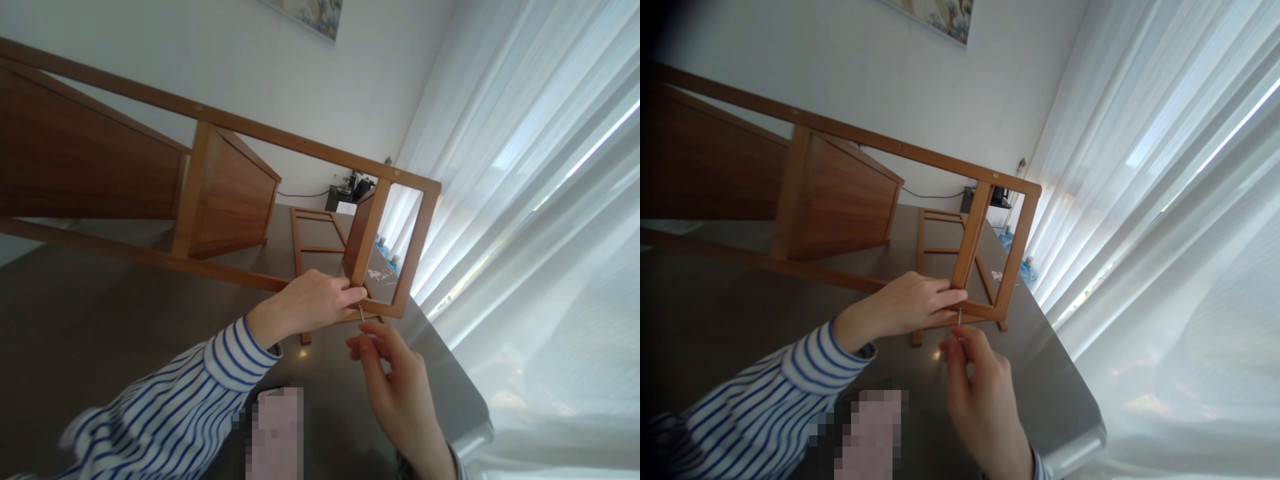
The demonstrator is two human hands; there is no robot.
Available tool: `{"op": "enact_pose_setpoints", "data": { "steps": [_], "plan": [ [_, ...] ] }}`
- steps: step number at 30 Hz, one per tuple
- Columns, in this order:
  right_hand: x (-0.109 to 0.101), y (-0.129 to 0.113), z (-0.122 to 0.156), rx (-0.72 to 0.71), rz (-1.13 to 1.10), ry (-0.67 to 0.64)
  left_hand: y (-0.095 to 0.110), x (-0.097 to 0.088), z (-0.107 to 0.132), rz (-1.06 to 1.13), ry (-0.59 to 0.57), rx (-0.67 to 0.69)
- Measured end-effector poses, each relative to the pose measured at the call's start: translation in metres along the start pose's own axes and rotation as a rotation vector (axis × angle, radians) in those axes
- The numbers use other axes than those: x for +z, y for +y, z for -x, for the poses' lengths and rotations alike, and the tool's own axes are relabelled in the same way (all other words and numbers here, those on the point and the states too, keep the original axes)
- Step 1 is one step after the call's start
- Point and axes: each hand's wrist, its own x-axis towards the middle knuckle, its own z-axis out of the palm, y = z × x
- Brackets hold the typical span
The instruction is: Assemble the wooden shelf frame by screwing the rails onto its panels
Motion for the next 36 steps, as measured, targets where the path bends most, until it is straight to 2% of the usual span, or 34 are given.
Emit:
{"op": "enact_pose_setpoints", "data": {
  "steps": [3, 6, 12, 16, 22, 27, 32, 36],
  "plan": [
    [0.007, 0.0, -0.001, 0.144, -0.274, -0.038, 0.0, 0.001, 0.0, 0.006, -0.001, 0.002],
    [0.009, 0.003, -0.003, 0.162, -0.372, -0.03, -0.001, 0.001, 0.0, 0.001, -0.002, 0.003],
    [0.001, 0.015, -0.005, -0.065, -0.054, 0.041, 0.0, -0.001, 0.0, -0.017, 0.001, 0.014],
    [0.002, 0.02, -0.008, -0.214, 0.012, 0.102, 0.0, -0.001, 0.0, -0.026, 0.004, 0.015],
    [0.008, 0.026, -0.014, -0.539, 0.17, 0.192, -0.001, 0.001, 0.001, -0.029, 0.01, 0.018],
    [0.01, 0.028, -0.015, -0.622, 0.321, 0.26, -0.001, 0.001, 0.001, -0.022, 0.019, 0.019],
    [0.012, 0.026, -0.015, -0.781, 0.481, 0.29, 0.0, 0.001, 0.0, -0.02, 0.002, 0.013],
    [0.009, 0.019, -0.018, -0.745, 0.557, 0.29, 0.0, 0.001, 0.0, -0.004, -0.008, 0.001]
  ]
}}
